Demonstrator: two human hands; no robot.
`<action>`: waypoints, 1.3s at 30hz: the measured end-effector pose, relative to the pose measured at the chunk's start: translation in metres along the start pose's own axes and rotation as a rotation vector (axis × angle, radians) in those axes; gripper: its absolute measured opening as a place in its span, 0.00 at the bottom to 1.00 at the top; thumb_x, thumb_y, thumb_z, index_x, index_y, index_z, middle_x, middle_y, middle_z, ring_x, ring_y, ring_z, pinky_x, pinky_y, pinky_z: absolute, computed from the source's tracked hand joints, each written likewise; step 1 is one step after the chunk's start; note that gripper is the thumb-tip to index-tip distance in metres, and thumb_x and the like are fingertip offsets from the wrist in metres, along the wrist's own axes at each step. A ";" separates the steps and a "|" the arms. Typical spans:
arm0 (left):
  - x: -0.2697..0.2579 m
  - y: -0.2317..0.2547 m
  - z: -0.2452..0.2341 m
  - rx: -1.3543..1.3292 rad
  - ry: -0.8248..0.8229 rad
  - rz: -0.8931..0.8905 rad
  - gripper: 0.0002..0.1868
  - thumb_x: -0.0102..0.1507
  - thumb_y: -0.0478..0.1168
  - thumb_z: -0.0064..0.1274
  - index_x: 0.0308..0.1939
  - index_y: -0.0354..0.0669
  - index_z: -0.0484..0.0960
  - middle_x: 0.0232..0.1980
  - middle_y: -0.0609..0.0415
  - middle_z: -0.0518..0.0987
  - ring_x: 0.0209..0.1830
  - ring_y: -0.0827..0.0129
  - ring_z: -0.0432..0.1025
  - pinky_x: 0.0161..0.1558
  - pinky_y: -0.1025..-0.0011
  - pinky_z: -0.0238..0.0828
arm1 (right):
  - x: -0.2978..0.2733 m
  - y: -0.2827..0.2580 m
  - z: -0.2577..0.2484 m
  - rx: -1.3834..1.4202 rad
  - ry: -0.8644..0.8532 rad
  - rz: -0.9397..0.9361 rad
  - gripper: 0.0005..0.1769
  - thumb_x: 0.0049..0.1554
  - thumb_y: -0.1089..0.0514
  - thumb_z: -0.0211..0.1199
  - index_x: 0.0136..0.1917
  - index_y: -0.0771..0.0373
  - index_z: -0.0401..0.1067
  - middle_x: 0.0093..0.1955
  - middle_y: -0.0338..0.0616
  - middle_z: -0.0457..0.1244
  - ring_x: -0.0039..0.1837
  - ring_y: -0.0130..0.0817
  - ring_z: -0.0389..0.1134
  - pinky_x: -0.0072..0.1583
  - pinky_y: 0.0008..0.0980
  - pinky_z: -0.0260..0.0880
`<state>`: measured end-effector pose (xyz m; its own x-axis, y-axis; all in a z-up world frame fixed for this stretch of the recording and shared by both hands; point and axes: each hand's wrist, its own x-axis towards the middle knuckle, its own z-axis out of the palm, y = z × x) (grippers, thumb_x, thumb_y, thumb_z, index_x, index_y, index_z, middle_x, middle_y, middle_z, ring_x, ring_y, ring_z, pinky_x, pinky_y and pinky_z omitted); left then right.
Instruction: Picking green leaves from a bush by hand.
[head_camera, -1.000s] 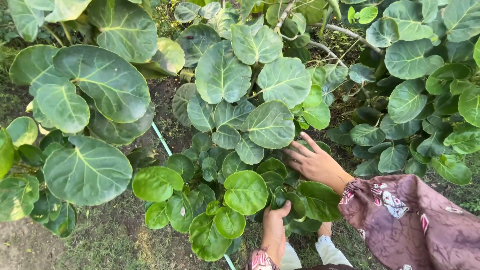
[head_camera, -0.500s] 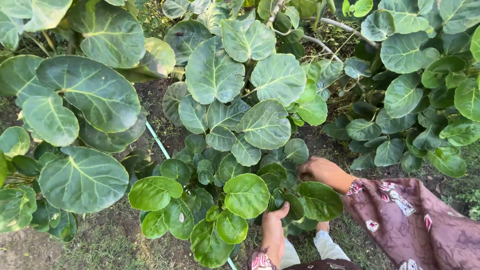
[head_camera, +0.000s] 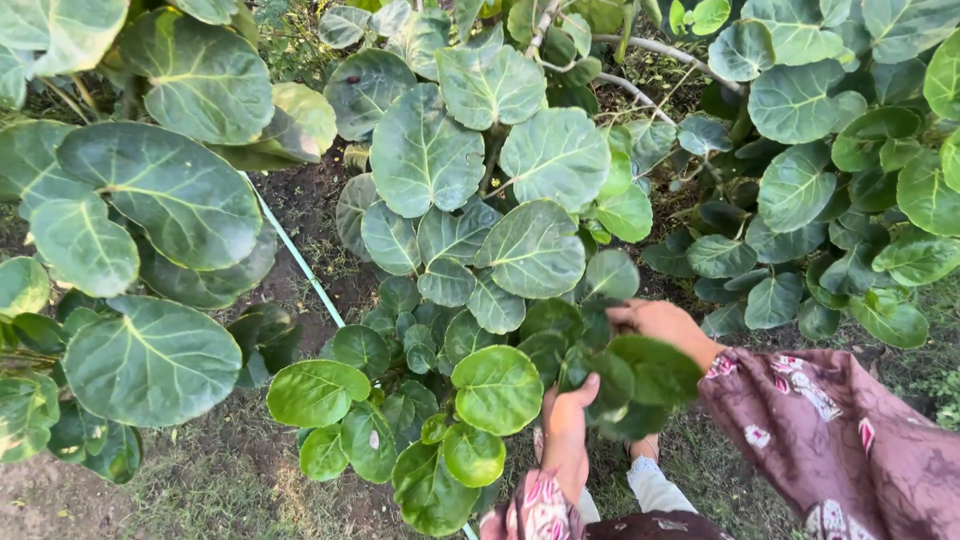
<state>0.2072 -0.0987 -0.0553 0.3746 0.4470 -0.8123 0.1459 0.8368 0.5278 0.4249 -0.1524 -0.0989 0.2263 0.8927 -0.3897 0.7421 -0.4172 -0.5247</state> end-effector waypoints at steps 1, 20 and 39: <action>0.002 0.000 0.008 0.001 0.002 -0.002 0.18 0.57 0.41 0.62 0.49 0.39 0.87 0.47 0.56 0.86 0.47 0.69 0.75 0.56 0.69 0.65 | 0.001 0.029 0.020 0.002 -0.002 0.000 0.30 0.47 0.48 0.68 0.64 0.53 0.74 0.56 0.48 0.67 0.53 0.49 0.71 0.52 0.44 0.72; 0.009 -0.037 0.042 0.118 -0.025 0.115 0.28 0.61 0.46 0.59 0.63 0.39 0.77 0.58 0.52 0.82 0.54 0.67 0.75 0.57 0.70 0.68 | -0.097 -0.002 -0.071 0.851 0.755 0.472 0.15 0.67 0.61 0.55 0.66 0.60 0.70 0.51 0.44 0.70 0.53 0.29 0.69 0.55 0.29 0.68; -0.030 -0.009 -0.024 -0.272 -0.016 0.007 0.23 0.65 0.45 0.53 0.60 0.38 0.77 0.56 0.52 0.81 0.51 0.68 0.79 0.49 0.68 0.78 | -0.063 -0.126 0.013 1.119 0.316 0.263 0.10 0.57 0.58 0.66 0.52 0.64 0.77 0.46 0.39 0.75 0.50 0.22 0.75 0.53 0.24 0.72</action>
